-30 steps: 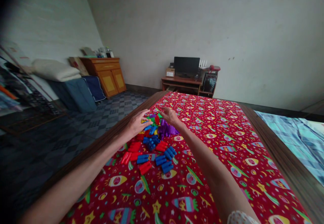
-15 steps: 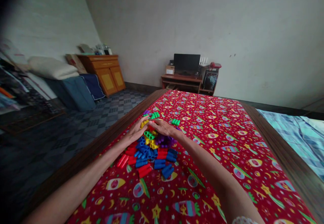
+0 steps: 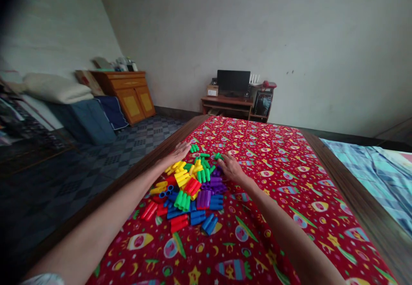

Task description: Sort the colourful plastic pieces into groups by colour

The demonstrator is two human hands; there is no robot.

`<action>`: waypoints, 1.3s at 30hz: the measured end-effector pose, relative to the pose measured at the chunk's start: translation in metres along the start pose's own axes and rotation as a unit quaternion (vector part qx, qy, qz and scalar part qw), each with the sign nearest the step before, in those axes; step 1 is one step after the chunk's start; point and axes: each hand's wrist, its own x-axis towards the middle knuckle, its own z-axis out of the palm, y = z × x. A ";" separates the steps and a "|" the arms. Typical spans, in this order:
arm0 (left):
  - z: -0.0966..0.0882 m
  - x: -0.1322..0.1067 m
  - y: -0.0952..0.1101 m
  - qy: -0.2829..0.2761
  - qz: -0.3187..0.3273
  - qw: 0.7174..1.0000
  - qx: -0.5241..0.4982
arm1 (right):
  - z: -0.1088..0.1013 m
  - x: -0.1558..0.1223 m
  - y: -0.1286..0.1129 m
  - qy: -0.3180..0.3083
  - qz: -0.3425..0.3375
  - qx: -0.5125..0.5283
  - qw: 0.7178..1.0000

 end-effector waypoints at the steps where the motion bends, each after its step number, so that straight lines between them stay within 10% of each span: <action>1: 0.004 0.004 0.002 -0.021 0.007 1.000 0.001 | 0.007 0.000 -0.002 -0.004 -0.014 0.014 1.000; 8: 0.010 -0.004 0.037 -0.176 0.066 0.982 -0.011 | 0.013 -0.008 -0.040 -0.068 -0.015 0.227 0.971; 14: -0.033 -0.085 0.072 -0.226 0.128 0.966 0.015 | -0.032 -0.045 -0.057 -0.128 -0.066 0.273 0.951; 19: -0.058 -0.159 0.055 -0.143 0.178 0.965 0.126 | -0.048 -0.086 -0.043 -0.174 -0.091 0.119 0.973; 23: -0.039 -0.188 0.022 -0.077 0.091 0.982 0.147 | -0.026 -0.098 -0.046 -0.197 -0.136 0.007 0.971; 31: 0.010 -0.172 0.051 -0.055 0.150 0.979 0.123 | 0.014 -0.073 -0.085 -0.042 -0.176 0.038 0.983; 39: -0.011 -0.121 0.055 0.021 0.177 0.975 0.132 | -0.044 -0.070 -0.052 -0.025 -0.077 0.103 0.991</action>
